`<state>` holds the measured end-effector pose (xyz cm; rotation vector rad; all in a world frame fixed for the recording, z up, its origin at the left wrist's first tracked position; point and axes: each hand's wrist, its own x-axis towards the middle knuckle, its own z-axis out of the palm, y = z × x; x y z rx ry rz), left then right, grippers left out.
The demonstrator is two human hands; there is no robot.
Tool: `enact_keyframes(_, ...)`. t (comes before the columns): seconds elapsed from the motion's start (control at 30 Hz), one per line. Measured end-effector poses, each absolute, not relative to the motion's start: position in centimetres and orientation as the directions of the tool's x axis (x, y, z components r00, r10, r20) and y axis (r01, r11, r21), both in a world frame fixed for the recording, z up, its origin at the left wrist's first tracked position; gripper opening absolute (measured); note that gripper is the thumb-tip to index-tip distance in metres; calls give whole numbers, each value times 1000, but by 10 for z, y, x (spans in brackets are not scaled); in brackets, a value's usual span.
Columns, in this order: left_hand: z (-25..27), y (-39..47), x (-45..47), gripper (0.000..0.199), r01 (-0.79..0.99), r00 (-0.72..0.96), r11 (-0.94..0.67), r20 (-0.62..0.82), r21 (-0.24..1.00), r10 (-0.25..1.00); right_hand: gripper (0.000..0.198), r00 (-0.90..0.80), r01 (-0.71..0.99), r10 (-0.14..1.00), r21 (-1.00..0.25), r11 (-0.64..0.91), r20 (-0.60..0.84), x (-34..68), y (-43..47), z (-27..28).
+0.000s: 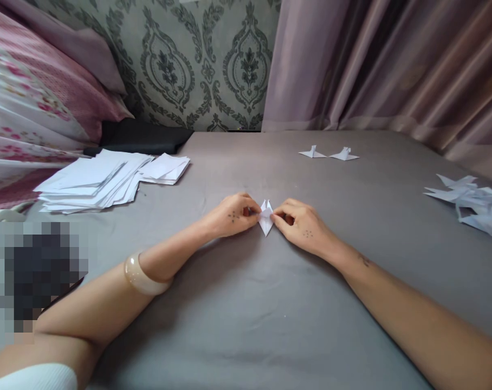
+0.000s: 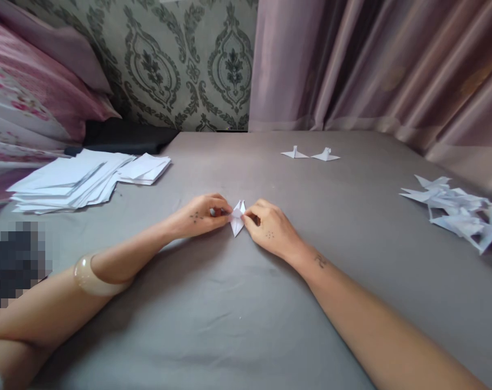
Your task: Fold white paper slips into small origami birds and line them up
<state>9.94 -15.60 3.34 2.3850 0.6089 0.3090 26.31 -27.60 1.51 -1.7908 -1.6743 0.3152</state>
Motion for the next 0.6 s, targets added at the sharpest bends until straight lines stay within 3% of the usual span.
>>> enact_keyframes(0.27, 28, -158, 104, 20, 400, 822, -679, 87, 616, 563, 22, 230, 760, 970, -637, -127, 80, 266, -266, 23)
enact_keyframes(0.6, 27, -156, 106, 25, 454, 782, -583, 12, 673, 623, 20, 210, 707, 977, -682, -185, -47, 272, -259, 29)
